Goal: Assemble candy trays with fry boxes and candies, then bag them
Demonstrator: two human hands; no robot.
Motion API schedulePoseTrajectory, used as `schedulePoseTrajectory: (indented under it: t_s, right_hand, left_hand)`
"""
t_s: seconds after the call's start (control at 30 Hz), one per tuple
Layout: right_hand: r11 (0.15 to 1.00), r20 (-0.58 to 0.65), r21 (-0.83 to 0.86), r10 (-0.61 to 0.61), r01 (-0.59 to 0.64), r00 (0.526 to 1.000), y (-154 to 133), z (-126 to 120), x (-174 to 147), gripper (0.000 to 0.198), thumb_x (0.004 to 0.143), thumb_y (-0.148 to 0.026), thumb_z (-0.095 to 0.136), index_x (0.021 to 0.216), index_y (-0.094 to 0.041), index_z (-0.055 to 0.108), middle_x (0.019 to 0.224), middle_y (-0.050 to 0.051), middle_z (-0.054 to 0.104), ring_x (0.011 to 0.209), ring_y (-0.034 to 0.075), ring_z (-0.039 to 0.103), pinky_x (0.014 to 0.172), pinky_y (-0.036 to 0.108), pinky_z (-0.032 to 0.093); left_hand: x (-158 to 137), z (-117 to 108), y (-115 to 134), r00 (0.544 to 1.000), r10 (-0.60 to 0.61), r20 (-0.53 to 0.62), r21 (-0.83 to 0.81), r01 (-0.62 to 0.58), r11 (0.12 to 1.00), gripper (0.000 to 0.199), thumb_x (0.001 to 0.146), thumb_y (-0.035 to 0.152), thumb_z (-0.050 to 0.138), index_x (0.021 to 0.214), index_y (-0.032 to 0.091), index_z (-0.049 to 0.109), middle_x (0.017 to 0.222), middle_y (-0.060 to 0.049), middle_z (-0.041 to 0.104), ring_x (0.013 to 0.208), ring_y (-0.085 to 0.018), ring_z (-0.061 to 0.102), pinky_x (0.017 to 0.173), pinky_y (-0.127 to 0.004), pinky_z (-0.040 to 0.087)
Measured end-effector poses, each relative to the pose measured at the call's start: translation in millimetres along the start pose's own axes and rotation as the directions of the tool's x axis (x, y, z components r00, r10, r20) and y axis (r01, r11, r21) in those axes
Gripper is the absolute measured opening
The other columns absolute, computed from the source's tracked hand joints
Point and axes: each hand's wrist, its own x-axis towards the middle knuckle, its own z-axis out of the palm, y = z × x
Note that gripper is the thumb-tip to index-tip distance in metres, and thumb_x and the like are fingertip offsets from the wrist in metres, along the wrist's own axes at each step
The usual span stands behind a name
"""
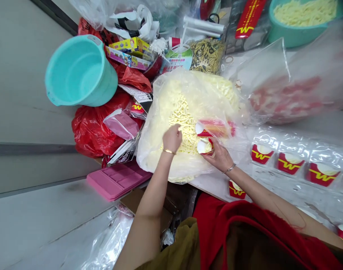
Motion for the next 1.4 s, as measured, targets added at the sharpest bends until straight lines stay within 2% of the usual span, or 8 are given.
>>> schedulePoseTrajectory:
  t_s: [0.17,0.3,0.53,0.7,0.83,1.07,1.2,1.4]
  right_hand:
    - [1.0,0.013,-0.008,0.011,-0.011,1.0,-2,1,0,0.066,0.077,-0.041,0.061,0.133,-0.018,0.033,0.129,0.015,0.053,0.107,0.031,0.059,0.084,0.043,0.052]
    - [1.0,0.01,0.003,0.026,-0.026,1.0,-5,-2,2,0.066,0.077,-0.043,0.061,0.132,-0.017,0.035,0.127,0.015,0.053,0.107,0.03,0.059,0.083,0.042,0.052]
    - [0.998,-0.004,0.024,0.064,-0.064,0.998,-3,-5,7,0.069,0.075,-0.044,0.063,0.132,-0.018,0.035,0.124,0.015,0.056,0.104,0.032,0.06,0.082,0.045,0.052]
    - [0.998,-0.043,0.047,0.034,-0.032,0.998,-13,1,12,0.068,0.076,-0.043,0.063,0.133,-0.019,0.034,0.125,0.015,0.053,0.11,0.031,0.056,0.085,0.046,0.051]
    - [0.996,-0.082,0.078,-0.045,0.052,0.996,-22,2,16,0.066,0.077,-0.039,0.063,0.132,-0.018,0.034,0.124,0.017,0.051,0.117,0.03,0.049,0.095,0.049,0.044]
    - [0.993,-0.062,0.088,-0.073,0.078,0.995,-22,6,6,0.061,0.075,-0.027,0.062,0.13,-0.017,0.037,0.119,0.015,0.053,0.112,0.03,0.05,0.093,0.048,0.045]
    - [0.99,-0.077,0.101,-0.086,0.093,0.993,-14,10,-7,0.057,0.076,-0.02,0.057,0.129,-0.017,0.038,0.117,0.015,0.055,0.11,0.029,0.053,0.093,0.049,0.045]
    - [0.994,-0.111,0.086,-0.062,0.071,0.992,-1,5,-4,0.066,0.077,-0.036,0.063,0.133,-0.018,0.034,0.123,0.016,0.054,0.113,0.03,0.053,0.094,0.048,0.045]
  left_hand:
    - [40,11,-46,0.998,-0.068,-0.004,0.192,0.068,0.979,0.027,0.075,0.006,0.049,0.097,0.017,0.058,0.098,-0.012,0.057,0.09,-0.025,0.053,0.076,-0.033,0.038]
    - [42,18,-48,0.988,-0.144,-0.047,-0.155,0.135,0.979,0.009,0.076,0.01,0.052,0.082,0.018,0.054,0.068,-0.001,0.049,0.067,-0.015,0.049,0.065,-0.027,0.036]
    - [7,-9,-10,0.928,-0.178,0.327,-0.887,0.366,0.28,0.028,0.071,0.033,0.063,0.068,0.019,0.039,0.055,0.008,0.032,0.045,-0.004,0.03,0.045,-0.018,0.023]
    - [-14,-23,22,0.875,-0.05,0.482,-0.862,0.484,0.15,0.037,0.069,0.039,0.066,0.065,0.019,0.035,0.056,0.008,0.029,0.045,-0.003,0.027,0.044,-0.017,0.024]
    - [-21,-15,35,0.862,-0.016,0.506,-0.832,0.493,0.256,0.032,0.071,0.039,0.063,0.066,0.019,0.04,0.055,0.007,0.034,0.045,-0.003,0.028,0.045,-0.019,0.023]
    - [-44,8,65,0.978,-0.054,0.2,-0.283,0.111,0.953,0.008,0.077,0.025,0.053,0.071,0.019,0.055,0.058,0.002,0.05,0.056,-0.012,0.046,0.055,-0.024,0.033]
    - [-52,11,84,0.936,0.097,0.337,-0.066,-0.079,0.995,0.012,0.076,0.016,0.048,0.076,0.019,0.059,0.069,-0.003,0.061,0.068,-0.018,0.056,0.061,-0.028,0.037]
    - [-20,2,53,0.914,0.26,0.311,-0.45,-0.099,0.887,0.018,0.085,0.024,0.044,0.09,0.018,0.061,0.079,-0.002,0.063,0.071,-0.014,0.057,0.066,-0.024,0.042]
